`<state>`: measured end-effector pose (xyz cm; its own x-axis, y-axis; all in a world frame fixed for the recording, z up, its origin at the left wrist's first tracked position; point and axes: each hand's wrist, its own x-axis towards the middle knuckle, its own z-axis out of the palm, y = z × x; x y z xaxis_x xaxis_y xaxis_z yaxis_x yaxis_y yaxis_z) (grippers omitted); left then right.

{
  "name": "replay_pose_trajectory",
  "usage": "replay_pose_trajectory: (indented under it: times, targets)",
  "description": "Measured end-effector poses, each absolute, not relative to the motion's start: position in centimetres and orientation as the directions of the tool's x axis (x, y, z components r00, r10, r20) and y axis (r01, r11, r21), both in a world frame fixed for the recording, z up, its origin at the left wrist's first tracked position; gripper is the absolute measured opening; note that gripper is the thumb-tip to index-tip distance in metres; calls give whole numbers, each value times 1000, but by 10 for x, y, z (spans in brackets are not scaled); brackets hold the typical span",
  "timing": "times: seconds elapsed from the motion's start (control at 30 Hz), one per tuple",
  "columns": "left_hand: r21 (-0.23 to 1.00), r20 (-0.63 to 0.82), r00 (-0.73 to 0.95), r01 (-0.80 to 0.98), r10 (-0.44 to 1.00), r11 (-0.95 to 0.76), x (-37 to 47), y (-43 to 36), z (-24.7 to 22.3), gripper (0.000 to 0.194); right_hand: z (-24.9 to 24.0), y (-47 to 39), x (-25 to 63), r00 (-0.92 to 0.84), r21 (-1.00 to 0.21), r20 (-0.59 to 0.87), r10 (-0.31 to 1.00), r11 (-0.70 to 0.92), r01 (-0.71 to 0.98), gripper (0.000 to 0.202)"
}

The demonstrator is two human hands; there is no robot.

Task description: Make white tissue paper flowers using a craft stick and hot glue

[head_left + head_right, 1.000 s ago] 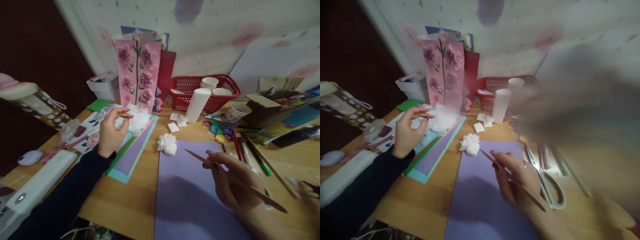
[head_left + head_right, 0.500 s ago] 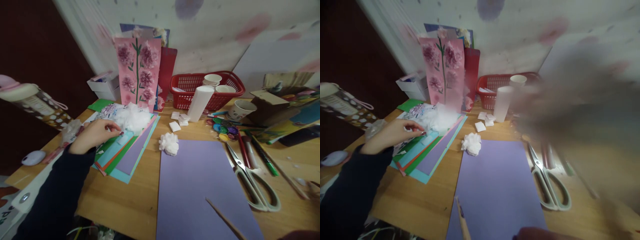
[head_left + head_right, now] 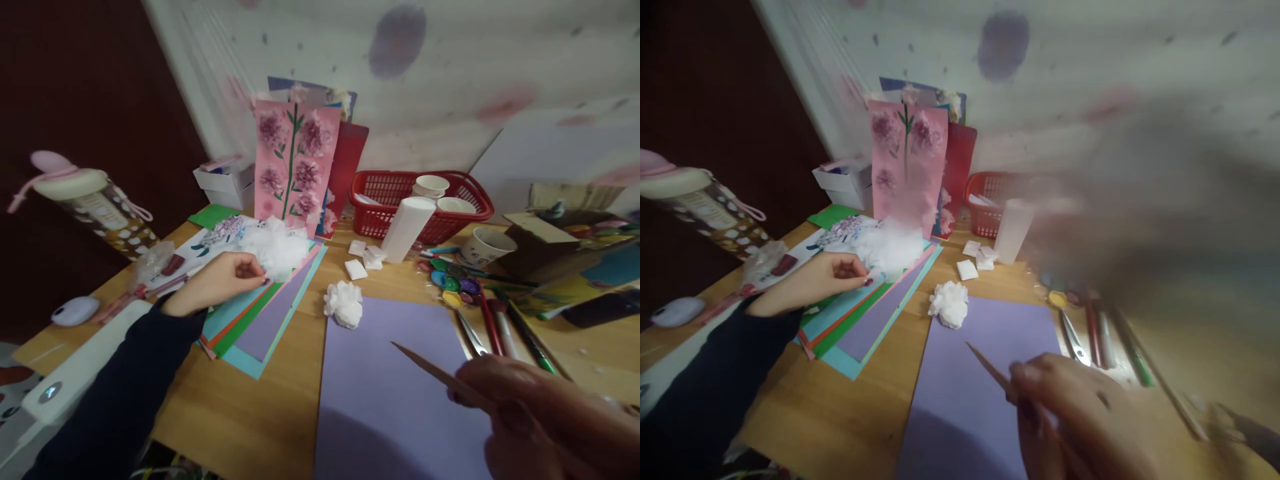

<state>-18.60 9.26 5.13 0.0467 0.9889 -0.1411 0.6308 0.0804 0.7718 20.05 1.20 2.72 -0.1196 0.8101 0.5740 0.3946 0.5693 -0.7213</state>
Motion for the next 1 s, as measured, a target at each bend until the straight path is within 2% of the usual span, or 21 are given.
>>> replay_pose_trajectory:
  times: [0.03, 0.13, 0.23, 0.3, 0.4, 0.53, 0.73, 0.9, 1.0]
  targets:
    - [849, -152, 79, 521, 985, 89, -176, 90, 52, 20, 34, 18, 187, -161, -761, 519, 840, 539, 362, 13]
    - [968, -203, 251, 200, 946, 154, -138, 82, 50, 26, 41, 30, 153, 11, -813, 572, 821, 564, 142, 16]
    - [970, -220, 406, -5, 887, 243, -104, 76, 43, 36, 33, 34, 141, 22, -873, 487, 873, 487, 21, 7]
    - [955, -214, 469, -82, 857, 284, -89, 73, 37, 38, 25, 34, 145, 17, -898, 440, 898, 440, 3, 11]
    - [937, -208, 513, -140, 833, 321, -75, 69, 30, 32, 15, 32, 153, -4, -916, 401, 916, 401, 22, 14]
    - [924, -250, 469, -146, 847, 354, -69, 66, 21, 20, 7, 30, 156, 22, -923, 384, 923, 383, 23, 14]
    - [839, -330, 502, -232, 799, 492, -69, 62, 10, 27, 4, 32, 151, 54, -957, 282, 958, 285, -60, 14]
    - [797, -351, 520, -270, 779, 539, -69, 61, 7, 15, 1, 32, 150, 29, -970, 212, 977, 214, -114, 18]
    - [761, -336, 545, -324, 768, 562, -68, 61, 8, 16, 0, 30, 150, 30, -974, 193, 981, 195, -114, 19]
